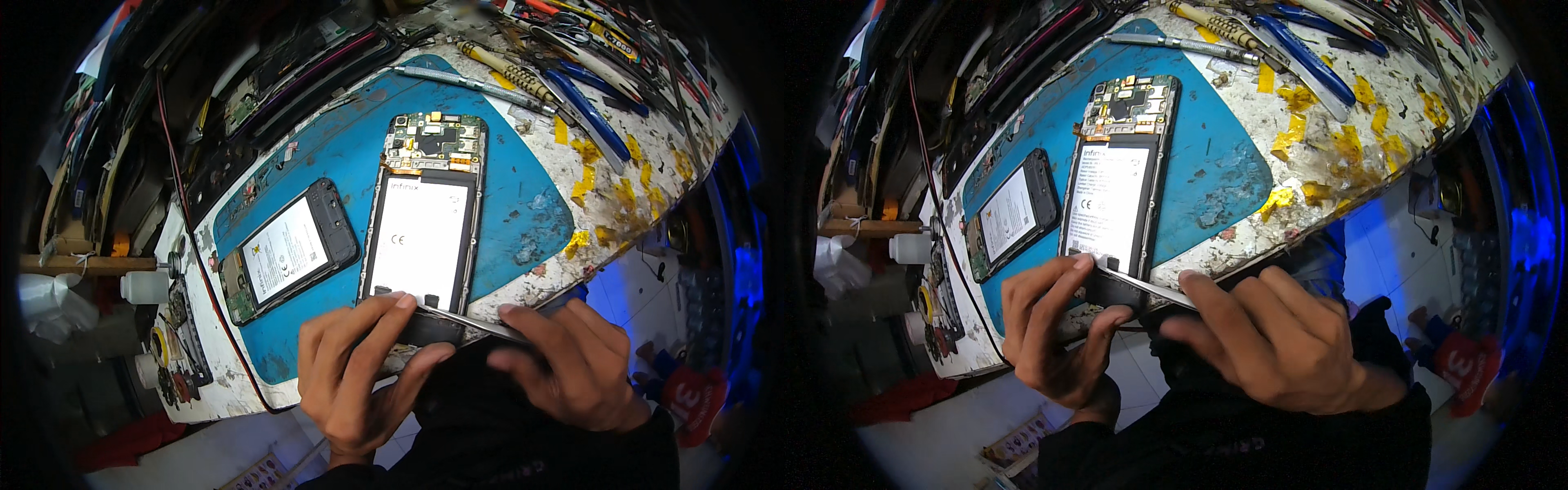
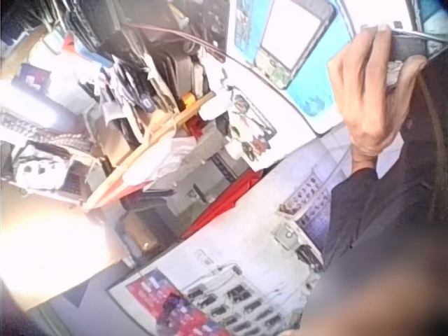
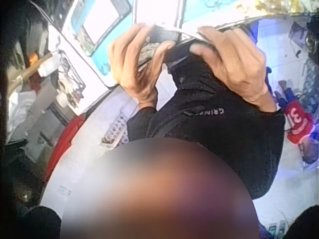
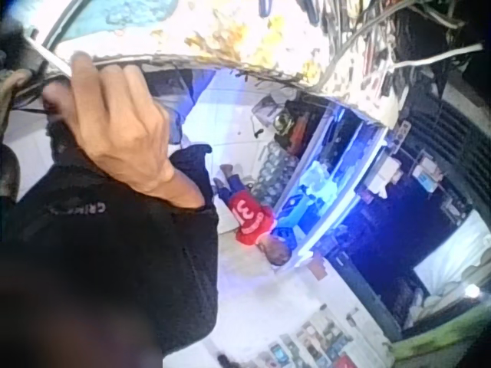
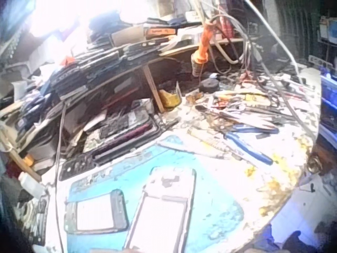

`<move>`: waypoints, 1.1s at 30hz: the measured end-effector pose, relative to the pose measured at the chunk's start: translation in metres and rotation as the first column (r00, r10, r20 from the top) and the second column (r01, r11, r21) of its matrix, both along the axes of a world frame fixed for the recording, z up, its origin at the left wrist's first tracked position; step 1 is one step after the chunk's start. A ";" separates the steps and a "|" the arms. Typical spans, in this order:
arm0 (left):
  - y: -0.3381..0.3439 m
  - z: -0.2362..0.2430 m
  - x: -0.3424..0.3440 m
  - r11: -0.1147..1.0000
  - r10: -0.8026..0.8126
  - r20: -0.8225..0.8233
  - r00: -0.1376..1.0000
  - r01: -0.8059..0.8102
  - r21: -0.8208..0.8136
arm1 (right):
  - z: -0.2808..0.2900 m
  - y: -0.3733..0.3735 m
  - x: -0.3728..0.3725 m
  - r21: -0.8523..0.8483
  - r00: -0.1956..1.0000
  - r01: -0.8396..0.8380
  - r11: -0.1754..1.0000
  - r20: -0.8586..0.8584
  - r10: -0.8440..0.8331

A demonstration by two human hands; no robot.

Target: The person disassembles two smartphones on a cluttered workbench, removes batteries and internal components, and uses a soldering iron and tweezers to adjust connectors and circuitry. The person handles the devices one at a time, repositions parts, and places tools back on the bench.

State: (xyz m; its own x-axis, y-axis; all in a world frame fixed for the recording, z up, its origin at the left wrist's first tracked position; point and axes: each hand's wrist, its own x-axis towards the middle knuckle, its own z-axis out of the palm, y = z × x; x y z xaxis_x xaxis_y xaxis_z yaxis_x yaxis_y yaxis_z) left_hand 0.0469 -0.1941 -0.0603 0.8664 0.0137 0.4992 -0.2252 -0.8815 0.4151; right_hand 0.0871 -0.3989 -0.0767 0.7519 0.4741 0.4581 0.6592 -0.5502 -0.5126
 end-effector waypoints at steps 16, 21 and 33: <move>0.020 0.004 -0.029 0.884 -0.467 0.064 0.882 0.463 0.065 | 0.010 -0.019 0.008 0.249 0.873 -0.403 0.881 -0.185 0.451; 0.019 -0.004 -0.042 0.780 -0.538 -0.060 0.841 0.469 -0.414 | 0.011 -0.029 0.008 0.075 0.833 -0.525 0.848 -0.156 0.530; 0.018 -0.043 -0.071 0.614 -0.505 -0.294 0.812 0.099 -0.783 | 0.003 -0.032 0.011 -0.229 0.790 -0.609 0.760 -0.081 0.608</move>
